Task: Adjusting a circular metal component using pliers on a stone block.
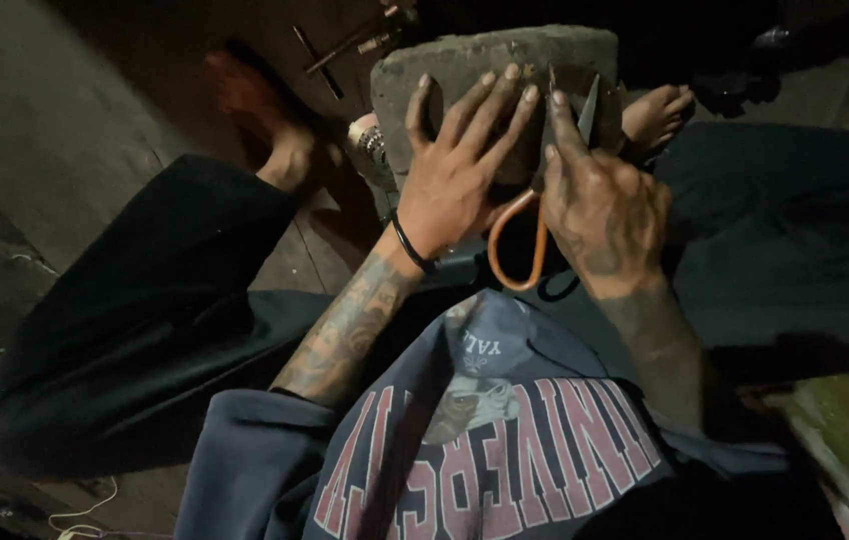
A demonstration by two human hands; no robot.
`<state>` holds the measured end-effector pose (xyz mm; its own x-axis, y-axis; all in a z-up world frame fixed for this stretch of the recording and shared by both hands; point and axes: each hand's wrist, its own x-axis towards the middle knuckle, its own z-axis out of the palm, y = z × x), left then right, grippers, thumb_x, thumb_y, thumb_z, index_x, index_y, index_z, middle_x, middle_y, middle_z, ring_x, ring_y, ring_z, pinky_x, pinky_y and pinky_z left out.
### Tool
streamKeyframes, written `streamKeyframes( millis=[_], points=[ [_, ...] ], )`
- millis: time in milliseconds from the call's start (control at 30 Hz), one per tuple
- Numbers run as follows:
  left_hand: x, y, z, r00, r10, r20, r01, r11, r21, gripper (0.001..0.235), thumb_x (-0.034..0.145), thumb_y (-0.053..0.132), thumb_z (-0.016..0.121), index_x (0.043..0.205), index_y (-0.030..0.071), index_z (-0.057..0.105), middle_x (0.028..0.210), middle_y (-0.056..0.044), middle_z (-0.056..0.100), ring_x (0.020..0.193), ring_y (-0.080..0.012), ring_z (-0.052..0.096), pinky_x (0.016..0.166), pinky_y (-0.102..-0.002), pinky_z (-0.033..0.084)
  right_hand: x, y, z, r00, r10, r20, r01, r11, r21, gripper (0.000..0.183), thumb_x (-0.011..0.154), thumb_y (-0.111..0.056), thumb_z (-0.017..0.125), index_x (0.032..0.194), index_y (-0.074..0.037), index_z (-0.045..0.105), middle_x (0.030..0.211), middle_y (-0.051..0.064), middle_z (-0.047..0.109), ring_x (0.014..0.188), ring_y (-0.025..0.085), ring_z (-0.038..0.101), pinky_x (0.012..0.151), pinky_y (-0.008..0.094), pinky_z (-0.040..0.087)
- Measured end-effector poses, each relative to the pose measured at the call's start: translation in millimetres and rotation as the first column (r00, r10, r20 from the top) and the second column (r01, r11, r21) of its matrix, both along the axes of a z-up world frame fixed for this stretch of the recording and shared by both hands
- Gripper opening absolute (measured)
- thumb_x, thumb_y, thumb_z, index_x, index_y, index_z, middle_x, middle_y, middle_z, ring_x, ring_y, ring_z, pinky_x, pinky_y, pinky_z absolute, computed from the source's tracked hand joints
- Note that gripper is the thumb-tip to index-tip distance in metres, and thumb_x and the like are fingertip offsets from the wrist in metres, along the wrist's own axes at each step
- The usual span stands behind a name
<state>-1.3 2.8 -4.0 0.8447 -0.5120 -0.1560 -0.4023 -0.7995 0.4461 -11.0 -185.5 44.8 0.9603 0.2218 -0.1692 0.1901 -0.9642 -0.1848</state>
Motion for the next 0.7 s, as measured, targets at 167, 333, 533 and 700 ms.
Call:
streamKeyframes(
  millis=[167,333,533,700],
  points=[
    [-2,0,-1,1.0,0.023,0.015,-0.021,0.997,-0.074,0.076,0.106,0.055,0.072,0.162,0.014,0.04,0.167,-0.01,0.033,0.155,-0.0272,0.04,0.123,-0.063,0.001,12,2,-6,0.999,0.02,0.031,-0.021,0.999,0.024,0.047,0.106,-0.018,0.07,0.152,-0.012,0.064,0.061,0.006,0.063,0.036,0.021,0.046,0.036,0.039,0.033],
    [-5,-2,0,0.995,0.032,0.09,-0.027,0.998,-0.058,0.076,0.107,0.056,0.072,0.16,0.013,0.04,0.166,-0.009,0.034,0.153,-0.0255,0.041,0.124,-0.061,0.006,9,-3,-4,0.995,0.024,0.097,-0.031,0.997,0.068,0.046,0.108,-0.02,0.065,0.153,-0.015,0.064,0.071,0.009,0.07,0.052,0.031,0.055,0.073,0.047,0.04],
    [-3,-4,9,1.0,-0.008,0.008,0.007,0.996,0.088,0.101,0.098,0.078,0.074,0.164,0.019,0.027,0.17,-0.008,0.028,0.157,-0.0246,0.036,0.123,-0.063,0.004,5,-36,28,0.997,-0.052,-0.057,0.066,0.954,0.293,0.043,0.108,-0.008,0.069,0.151,-0.005,0.068,0.061,0.014,0.062,0.04,0.023,0.045,0.036,0.038,0.034],
    [4,-9,15,0.999,-0.04,0.025,0.035,0.984,0.176,0.114,0.087,0.078,0.081,0.166,0.025,0.017,0.169,-0.011,0.034,0.151,-0.0285,0.044,0.119,-0.068,0.01,-5,-56,17,0.994,-0.074,-0.086,0.106,0.885,0.454,0.038,0.11,0.005,0.068,0.148,0.009,0.065,0.062,0.013,0.06,0.038,0.012,0.037,0.028,0.028,0.025]
  ],
)
